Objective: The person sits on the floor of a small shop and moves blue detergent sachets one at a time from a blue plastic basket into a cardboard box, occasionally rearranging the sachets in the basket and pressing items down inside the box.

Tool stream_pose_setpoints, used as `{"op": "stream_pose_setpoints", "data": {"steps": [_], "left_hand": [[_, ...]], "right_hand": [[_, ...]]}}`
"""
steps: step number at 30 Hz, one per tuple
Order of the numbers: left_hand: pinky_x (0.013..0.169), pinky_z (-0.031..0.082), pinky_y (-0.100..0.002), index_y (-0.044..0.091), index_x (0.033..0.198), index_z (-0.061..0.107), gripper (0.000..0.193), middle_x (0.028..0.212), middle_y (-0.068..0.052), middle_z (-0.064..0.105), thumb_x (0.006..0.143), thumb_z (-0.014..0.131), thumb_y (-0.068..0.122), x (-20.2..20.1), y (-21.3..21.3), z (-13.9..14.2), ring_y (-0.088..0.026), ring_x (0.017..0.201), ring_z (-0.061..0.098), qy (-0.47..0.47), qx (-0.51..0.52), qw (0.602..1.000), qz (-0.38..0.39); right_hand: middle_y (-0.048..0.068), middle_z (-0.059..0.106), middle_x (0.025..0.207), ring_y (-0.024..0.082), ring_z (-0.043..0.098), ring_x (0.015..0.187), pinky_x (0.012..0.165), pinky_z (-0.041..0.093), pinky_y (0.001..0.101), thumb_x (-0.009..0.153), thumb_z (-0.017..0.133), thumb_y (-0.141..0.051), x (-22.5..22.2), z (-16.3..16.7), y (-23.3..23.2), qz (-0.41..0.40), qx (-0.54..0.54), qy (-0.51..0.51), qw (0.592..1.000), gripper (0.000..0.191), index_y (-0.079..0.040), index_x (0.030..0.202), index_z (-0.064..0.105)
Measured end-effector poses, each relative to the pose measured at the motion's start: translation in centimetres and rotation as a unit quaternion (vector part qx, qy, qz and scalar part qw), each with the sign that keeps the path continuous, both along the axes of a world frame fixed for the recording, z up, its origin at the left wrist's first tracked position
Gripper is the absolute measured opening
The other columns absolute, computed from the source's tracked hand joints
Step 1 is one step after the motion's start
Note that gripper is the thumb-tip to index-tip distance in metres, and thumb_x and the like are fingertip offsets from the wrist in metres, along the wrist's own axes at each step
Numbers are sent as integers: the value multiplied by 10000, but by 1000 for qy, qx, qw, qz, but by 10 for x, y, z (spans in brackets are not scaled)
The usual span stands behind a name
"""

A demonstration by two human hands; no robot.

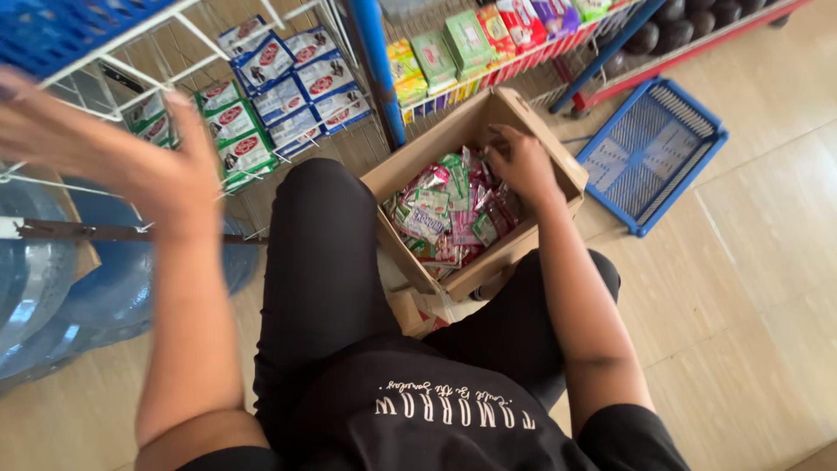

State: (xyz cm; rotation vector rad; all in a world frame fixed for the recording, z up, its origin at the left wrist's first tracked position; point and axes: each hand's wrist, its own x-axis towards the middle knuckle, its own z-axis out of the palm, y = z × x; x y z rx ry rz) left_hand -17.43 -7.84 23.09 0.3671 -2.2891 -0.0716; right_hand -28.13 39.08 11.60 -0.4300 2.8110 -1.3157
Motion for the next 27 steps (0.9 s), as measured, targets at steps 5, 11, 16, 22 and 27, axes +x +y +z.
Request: {"op": "stream_pose_setpoints", "data": {"steps": [5, 11, 16, 22, 27], "left_hand": [[1332, 186, -572, 189, 1688, 213, 784, 1705, -177, 222, 1103, 724, 295, -25, 139, -49, -378, 1610, 209, -53, -21, 921, -385], [1276, 350, -494, 101, 1514, 557, 493, 1608, -137, 502, 1050, 722, 141, -75, 211, -116, -321, 1527, 430, -220, 7, 811, -541], [1071, 480, -472, 52, 1318, 668, 351, 1390, -185, 646, 1024, 755, 222, -119, 216, -162, -373, 1296, 580, -322, 168, 769, -526], [857, 524, -522, 80, 1295, 678, 343, 1118, -230, 698, 1026, 753, 279, -127, 200, -193, -439, 999, 660, -348, 187, 802, -448], [806, 530, -521, 83, 1254, 671, 321, 1063, -195, 706, 1009, 764, 269, -126, 189, -205, -419, 919, 667, -309, 132, 829, -447]], "right_hand": [[216, 747, 1092, 365, 729, 996, 876, 569, 441, 920, 723, -240, -34, -47, 43, -8, 21, 22, 1000, 391, -48, 1260, 688], [255, 706, 1130, 438, 674, 1043, 915, 534, 508, 968, 701, -428, -52, -93, 57, 47, 156, -111, 980, 448, -88, 1260, 714], [175, 713, 1135, 395, 676, 1020, 862, 534, 496, 849, 754, -411, -59, -104, 21, -13, 158, -185, 970, 455, -152, 1218, 692], [222, 691, 1179, 402, 667, 1086, 924, 523, 505, 871, 743, -397, -59, -141, -44, 46, 257, -238, 935, 481, -104, 1250, 693], [199, 668, 1290, 364, 625, 1212, 1036, 482, 454, 835, 751, -370, -47, -186, -77, 134, 239, -295, 915, 540, -107, 1302, 685]]}}
